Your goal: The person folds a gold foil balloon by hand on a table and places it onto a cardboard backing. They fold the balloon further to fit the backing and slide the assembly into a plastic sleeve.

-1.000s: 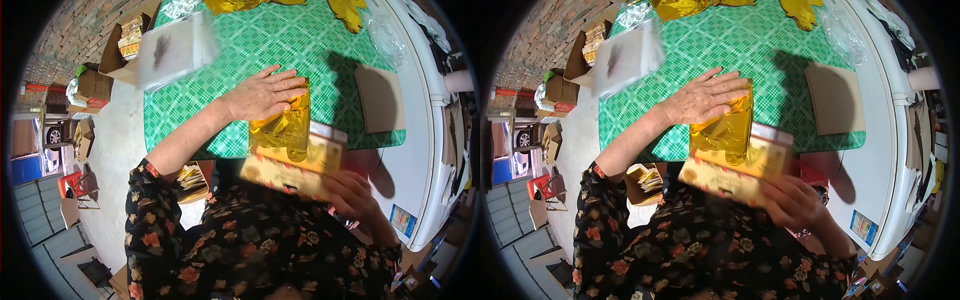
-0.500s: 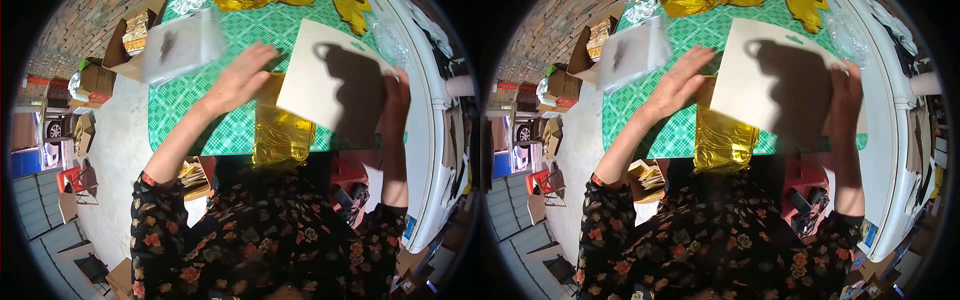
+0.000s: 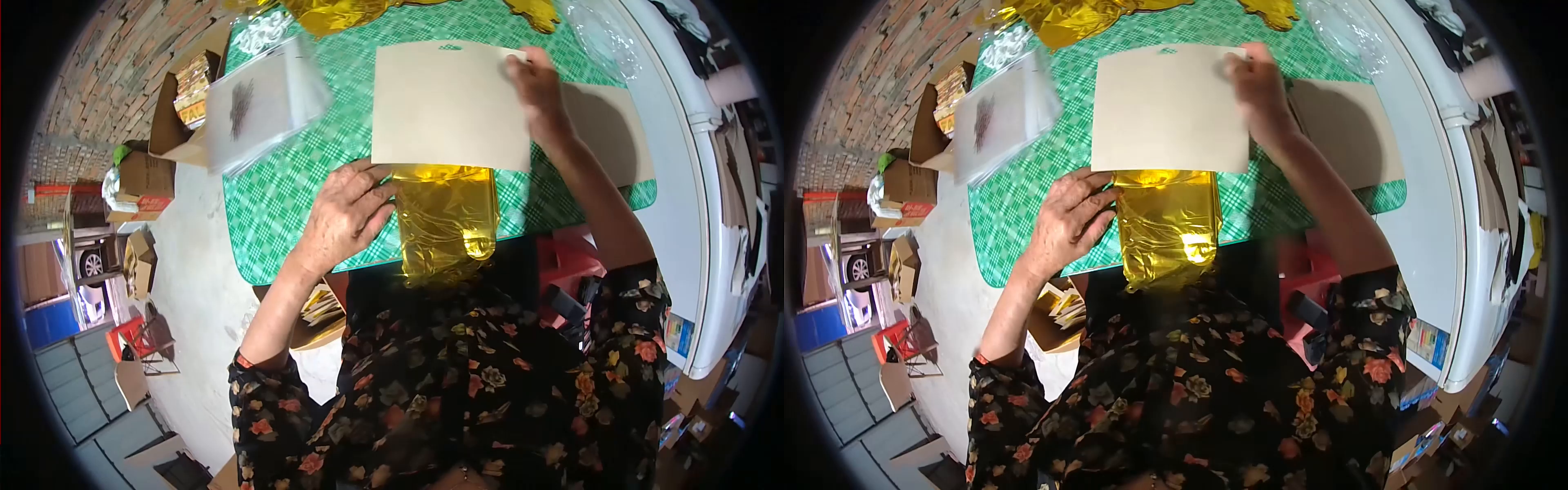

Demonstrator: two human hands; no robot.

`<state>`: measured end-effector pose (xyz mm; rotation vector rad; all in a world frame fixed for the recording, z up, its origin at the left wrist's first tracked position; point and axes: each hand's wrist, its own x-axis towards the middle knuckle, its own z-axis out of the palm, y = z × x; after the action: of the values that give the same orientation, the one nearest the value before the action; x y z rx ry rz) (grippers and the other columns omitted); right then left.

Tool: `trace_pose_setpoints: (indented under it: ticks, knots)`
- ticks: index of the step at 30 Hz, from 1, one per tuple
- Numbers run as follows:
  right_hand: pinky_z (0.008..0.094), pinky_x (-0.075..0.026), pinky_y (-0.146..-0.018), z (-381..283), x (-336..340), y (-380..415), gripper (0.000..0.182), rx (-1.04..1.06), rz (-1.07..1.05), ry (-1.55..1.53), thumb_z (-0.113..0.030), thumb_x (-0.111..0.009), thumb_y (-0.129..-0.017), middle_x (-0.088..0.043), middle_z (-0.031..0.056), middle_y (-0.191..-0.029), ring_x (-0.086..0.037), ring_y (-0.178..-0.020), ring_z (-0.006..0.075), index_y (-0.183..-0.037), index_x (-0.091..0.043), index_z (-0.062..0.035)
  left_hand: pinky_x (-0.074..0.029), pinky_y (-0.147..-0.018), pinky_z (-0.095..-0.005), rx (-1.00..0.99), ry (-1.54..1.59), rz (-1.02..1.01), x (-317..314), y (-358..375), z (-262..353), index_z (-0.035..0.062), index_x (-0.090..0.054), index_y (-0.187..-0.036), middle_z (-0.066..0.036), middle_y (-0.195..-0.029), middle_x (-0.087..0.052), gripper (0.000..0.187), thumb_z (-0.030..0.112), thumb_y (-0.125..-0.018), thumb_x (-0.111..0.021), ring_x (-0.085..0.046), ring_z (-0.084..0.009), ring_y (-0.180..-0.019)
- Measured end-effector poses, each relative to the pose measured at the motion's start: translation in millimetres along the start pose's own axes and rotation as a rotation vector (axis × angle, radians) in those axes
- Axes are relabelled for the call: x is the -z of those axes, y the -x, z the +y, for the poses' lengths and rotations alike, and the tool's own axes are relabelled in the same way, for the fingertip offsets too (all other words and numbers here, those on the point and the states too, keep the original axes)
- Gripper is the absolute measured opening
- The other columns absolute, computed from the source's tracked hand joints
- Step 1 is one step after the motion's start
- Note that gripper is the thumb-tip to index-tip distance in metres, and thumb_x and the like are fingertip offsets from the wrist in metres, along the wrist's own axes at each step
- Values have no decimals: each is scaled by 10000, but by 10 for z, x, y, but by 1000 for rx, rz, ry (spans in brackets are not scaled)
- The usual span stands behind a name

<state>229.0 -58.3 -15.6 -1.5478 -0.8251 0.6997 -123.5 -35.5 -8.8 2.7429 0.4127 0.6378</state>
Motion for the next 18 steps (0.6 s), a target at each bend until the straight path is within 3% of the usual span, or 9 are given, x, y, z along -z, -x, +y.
trace_pose_setpoints:
  ticks: [5,8,10,12,14,17,18]
  knots:
    - [269,-465,-690,390,-117,-114,271,221,71,151,-207,-644,-1035,-601,8,-896,-551,-815,75,-1216,-541,-34,-497,-1016,-454,27,-47,19,-28,44,34,54,-749,-1178,-108,-1226,-669,336,119,-850,-786,-615,-334,-1186]
    - [361,-513,-720,457,-171,-117,256,189,70,170,-219,-621,-1031,-643,83,-912,-586,-780,189,-1194,-549,-35,-490,-1009,-458,53,-105,13,-3,85,98,70,-748,-1188,-117,-1262,-621,350,130,-845,-783,-577,-334,-1215]
    - [378,-519,-758,800,-114,-266,276,284,-139,-203,-227,-622,-1031,-646,110,-930,-603,-822,207,-1200,-543,-23,-480,-1025,-467,55,-122,28,11,69,111,78,-731,-1221,-130,-1298,-601,379,133,-848,-771,-557,-346,-1246]
    - [388,-522,-780,786,-136,-259,288,337,-173,-198,-230,-624,-1029,-648,129,-963,-612,-845,220,-1204,-540,-17,-468,-1053,-479,36,-110,55,24,41,109,88,-703,-1276,-146,-1344,-581,431,137,-851,-757,-534,-367,-1286]
    - [391,-524,-785,667,-227,-249,292,346,-35,187,-230,-624,-1027,-650,139,-1010,-611,-849,226,-1208,-543,-16,-452,-1083,-492,22,-96,60,13,-71,91,93,-663,-1331,-154,-1395,-566,487,140,-853,-744,-517,-385,-1323]
    - [406,-529,-780,396,-256,-110,301,218,-100,294,-236,-634,-1021,-654,154,-1038,-635,-863,263,-1204,-553,-12,-428,-1130,-492,19,-11,37,-24,-302,56,97,-609,-1405,-160,-1479,-542,571,157,-855,-749,-509,-379,-1373]
    - [409,-532,-773,389,-244,-88,310,369,-2,414,-237,-642,-1014,-662,159,-1029,-647,-864,285,-1213,-556,-17,-428,-1131,-490,31,21,14,-50,-355,38,97,-610,-1408,-158,-1481,-544,577,159,-852,-753,-517,-369,-1368]
